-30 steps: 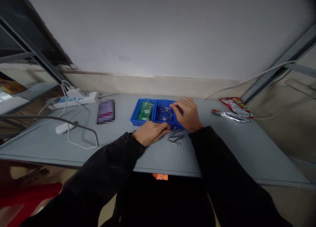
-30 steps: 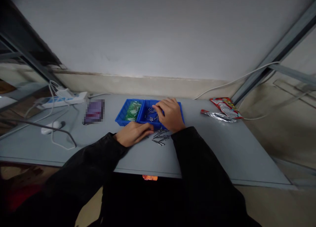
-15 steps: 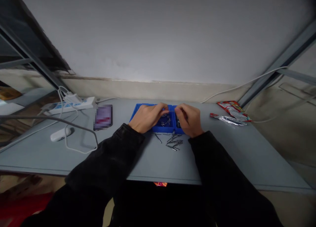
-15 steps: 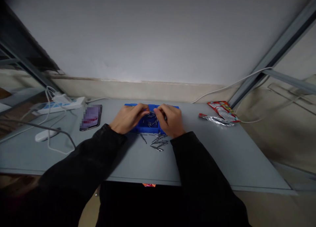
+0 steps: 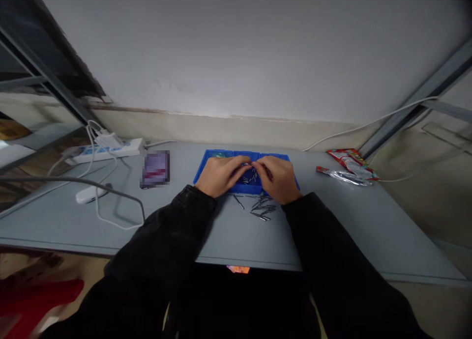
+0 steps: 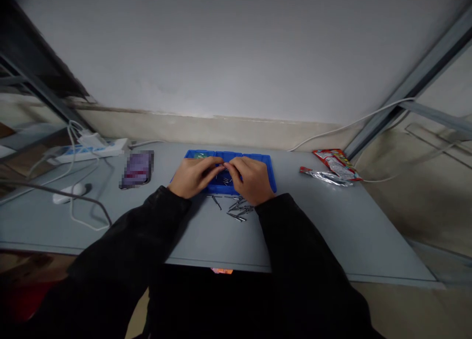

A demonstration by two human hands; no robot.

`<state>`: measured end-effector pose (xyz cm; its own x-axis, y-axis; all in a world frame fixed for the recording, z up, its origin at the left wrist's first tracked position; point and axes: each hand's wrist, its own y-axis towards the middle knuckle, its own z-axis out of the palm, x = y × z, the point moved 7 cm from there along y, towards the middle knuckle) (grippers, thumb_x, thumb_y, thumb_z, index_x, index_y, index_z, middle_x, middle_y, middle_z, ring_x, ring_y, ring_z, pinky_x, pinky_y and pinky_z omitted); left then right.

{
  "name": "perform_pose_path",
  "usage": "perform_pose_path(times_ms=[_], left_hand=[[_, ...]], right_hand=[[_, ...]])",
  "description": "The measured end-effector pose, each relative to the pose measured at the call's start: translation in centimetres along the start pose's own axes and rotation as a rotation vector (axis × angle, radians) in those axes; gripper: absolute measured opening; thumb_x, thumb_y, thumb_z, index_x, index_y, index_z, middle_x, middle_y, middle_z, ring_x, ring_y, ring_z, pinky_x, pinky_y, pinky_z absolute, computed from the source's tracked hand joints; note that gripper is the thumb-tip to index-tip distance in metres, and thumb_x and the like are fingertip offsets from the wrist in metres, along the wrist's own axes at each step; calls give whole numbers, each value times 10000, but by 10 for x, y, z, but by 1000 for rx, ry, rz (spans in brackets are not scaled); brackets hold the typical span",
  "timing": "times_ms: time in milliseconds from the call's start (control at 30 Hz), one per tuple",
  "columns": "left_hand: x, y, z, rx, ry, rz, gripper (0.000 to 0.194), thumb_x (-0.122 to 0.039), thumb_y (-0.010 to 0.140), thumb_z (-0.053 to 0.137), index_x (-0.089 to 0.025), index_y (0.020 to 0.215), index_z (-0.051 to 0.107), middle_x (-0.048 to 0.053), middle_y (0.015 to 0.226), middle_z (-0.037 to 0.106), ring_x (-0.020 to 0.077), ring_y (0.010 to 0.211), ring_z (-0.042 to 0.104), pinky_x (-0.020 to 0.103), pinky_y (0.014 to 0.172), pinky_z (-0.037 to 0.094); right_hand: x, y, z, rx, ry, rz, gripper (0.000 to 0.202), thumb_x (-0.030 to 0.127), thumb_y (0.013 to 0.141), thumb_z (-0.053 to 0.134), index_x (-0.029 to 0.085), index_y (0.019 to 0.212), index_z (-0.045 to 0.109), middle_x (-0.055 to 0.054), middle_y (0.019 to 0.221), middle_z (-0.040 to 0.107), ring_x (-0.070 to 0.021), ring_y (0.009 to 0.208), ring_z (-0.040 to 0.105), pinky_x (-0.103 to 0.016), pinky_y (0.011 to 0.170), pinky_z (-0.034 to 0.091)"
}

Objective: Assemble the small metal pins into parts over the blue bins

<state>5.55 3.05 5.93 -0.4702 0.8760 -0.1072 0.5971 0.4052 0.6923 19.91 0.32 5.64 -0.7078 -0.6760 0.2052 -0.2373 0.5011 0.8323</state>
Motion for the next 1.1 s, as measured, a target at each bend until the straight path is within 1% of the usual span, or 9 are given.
perform_pose_path(times_ms=[100,167,233,367,467,600,767,900,1100], left_hand=[[-2,0,1,3,-44,30,204,-287,1025,529,-157,1120,654,40,879,719,127,750,667,250,714,511],[-3,0,3,9,-87,22,191,-275,1011,539,-144,1094,651,34,848,699,124,733,648,244,696,509],[-3,0,3,2,-141,-3,165,-258,998,550,-139,1063,644,18,809,673,113,704,625,232,677,504],[-2,-1,4,-39,-185,-27,111,-223,983,564,-146,1012,639,8,814,668,96,678,606,224,682,503],[-1,-2,4,-57,-172,-27,109,-230,987,567,-154,1013,642,11,843,691,92,660,607,226,683,506],[1,-4,3,-78,-158,-35,107,-230,986,579,-151,1019,645,16,866,708,88,648,612,224,675,504],[0,-4,-1,-111,-149,-33,94,-216,979,592,-152,1004,656,8,840,710,90,649,618,221,674,502],[-1,-3,0,-94,-152,-41,100,-223,981,590,-153,993,661,10,826,705,99,653,615,230,669,499],[3,-4,1,-80,-171,-80,134,-248,1000,580,-148,1017,667,27,865,715,105,681,625,246,711,510]], right_hand=[[2,-1,2,23,10,-22,212,269,1010,523,198,846,637,-23,770,688,-140,695,611,-291,695,464],[3,-1,2,39,31,-12,221,285,1014,513,198,852,636,-24,770,683,-145,698,611,-297,699,471],[4,-1,2,62,60,2,214,289,1019,490,195,898,638,-30,802,686,-154,729,622,-305,719,483],[5,1,5,107,48,-11,202,206,1005,442,171,1041,639,-74,933,694,-192,872,646,-347,816,514],[5,1,7,116,27,-31,200,168,978,466,165,1081,638,-90,978,692,-213,930,644,-375,860,524],[1,1,10,128,41,-8,185,190,989,485,183,1085,643,-83,1001,698,-213,954,647,-387,877,531],[-2,0,11,128,44,-3,168,203,1000,495,202,1068,649,-79,1018,697,-217,969,648,-393,886,524],[-3,0,12,143,45,1,162,216,1014,476,200,1022,637,-71,995,684,-208,955,635,-375,880,510],[-6,0,13,152,25,26,201,252,1043,413,203,940,579,-50,909,628,-189,880,592,-346,836,478]])
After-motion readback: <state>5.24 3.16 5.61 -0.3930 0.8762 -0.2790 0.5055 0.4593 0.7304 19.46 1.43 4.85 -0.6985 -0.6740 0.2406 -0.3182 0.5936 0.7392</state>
